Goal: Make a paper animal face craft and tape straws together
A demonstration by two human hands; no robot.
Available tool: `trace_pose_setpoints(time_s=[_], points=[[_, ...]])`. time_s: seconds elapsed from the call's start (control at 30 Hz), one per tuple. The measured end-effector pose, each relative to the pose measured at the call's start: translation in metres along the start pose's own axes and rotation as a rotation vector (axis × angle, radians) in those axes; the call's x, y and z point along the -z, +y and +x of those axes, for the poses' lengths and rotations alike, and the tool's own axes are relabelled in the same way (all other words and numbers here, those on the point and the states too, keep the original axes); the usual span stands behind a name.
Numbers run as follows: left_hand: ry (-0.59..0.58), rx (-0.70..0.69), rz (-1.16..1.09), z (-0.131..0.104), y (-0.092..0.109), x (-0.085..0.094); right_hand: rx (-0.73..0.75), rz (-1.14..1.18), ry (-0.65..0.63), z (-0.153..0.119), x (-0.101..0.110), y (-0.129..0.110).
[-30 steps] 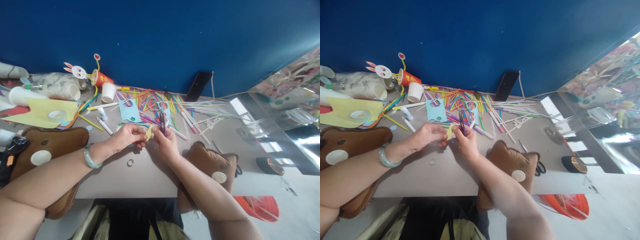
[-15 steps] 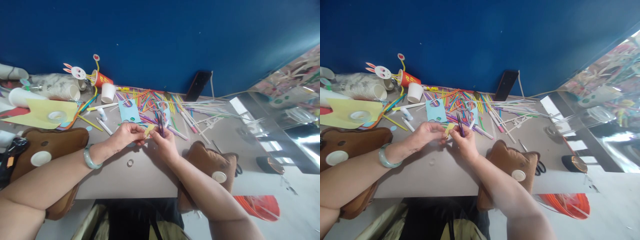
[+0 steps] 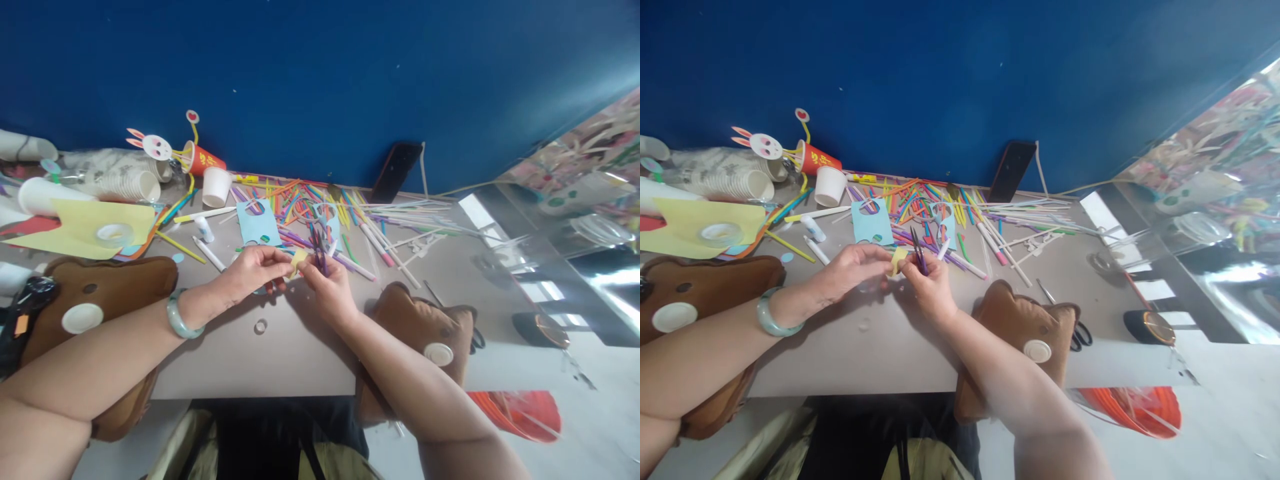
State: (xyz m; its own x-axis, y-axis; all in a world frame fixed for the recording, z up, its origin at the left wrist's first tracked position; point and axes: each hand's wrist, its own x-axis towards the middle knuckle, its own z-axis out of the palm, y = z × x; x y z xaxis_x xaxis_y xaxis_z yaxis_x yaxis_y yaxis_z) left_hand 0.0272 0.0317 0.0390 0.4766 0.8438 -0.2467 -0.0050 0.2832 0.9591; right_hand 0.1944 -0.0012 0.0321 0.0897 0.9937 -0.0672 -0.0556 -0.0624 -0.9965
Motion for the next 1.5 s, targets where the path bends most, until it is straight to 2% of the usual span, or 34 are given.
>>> trace_pose_setpoints(time_s=[0.1, 0.23, 0.53, 1.1, 1.23, 1.33, 1.5], points=[[0.02, -0.046, 0.053, 0.001, -0.002, 0.002, -0.007, -0.006, -0.016, -0.001, -0.001, -0.002], [0.03, -0.032, 0.118, 0.002, -0.004, 0.004, 0.013, -0.04, -0.016, -0.002, -0.002, -0.004], [0.027, -0.058, 0.205, -0.001, 0.004, 0.003, 0.014, -0.079, -0.026, -0.002, -0.001, -0.004], [0.03, -0.064, 0.186, -0.001, 0.003, 0.003, 0.028, -0.081, -0.044, -0.002, -0.002, -0.004], [0.064, -0.066, 0.119, -0.003, 0.005, 0.001, 0.039, -0.059, -0.047, -0.002, -0.001, 0.001], [0.132, -0.055, 0.0, -0.002, 0.008, -0.001, 0.038, -0.017, -0.046, -0.002, -0.001, 0.009], [0.197, -0.046, -0.144, -0.001, 0.01, -0.004, 0.038, 0.01, -0.119, -0.007, -0.007, 0.016]])
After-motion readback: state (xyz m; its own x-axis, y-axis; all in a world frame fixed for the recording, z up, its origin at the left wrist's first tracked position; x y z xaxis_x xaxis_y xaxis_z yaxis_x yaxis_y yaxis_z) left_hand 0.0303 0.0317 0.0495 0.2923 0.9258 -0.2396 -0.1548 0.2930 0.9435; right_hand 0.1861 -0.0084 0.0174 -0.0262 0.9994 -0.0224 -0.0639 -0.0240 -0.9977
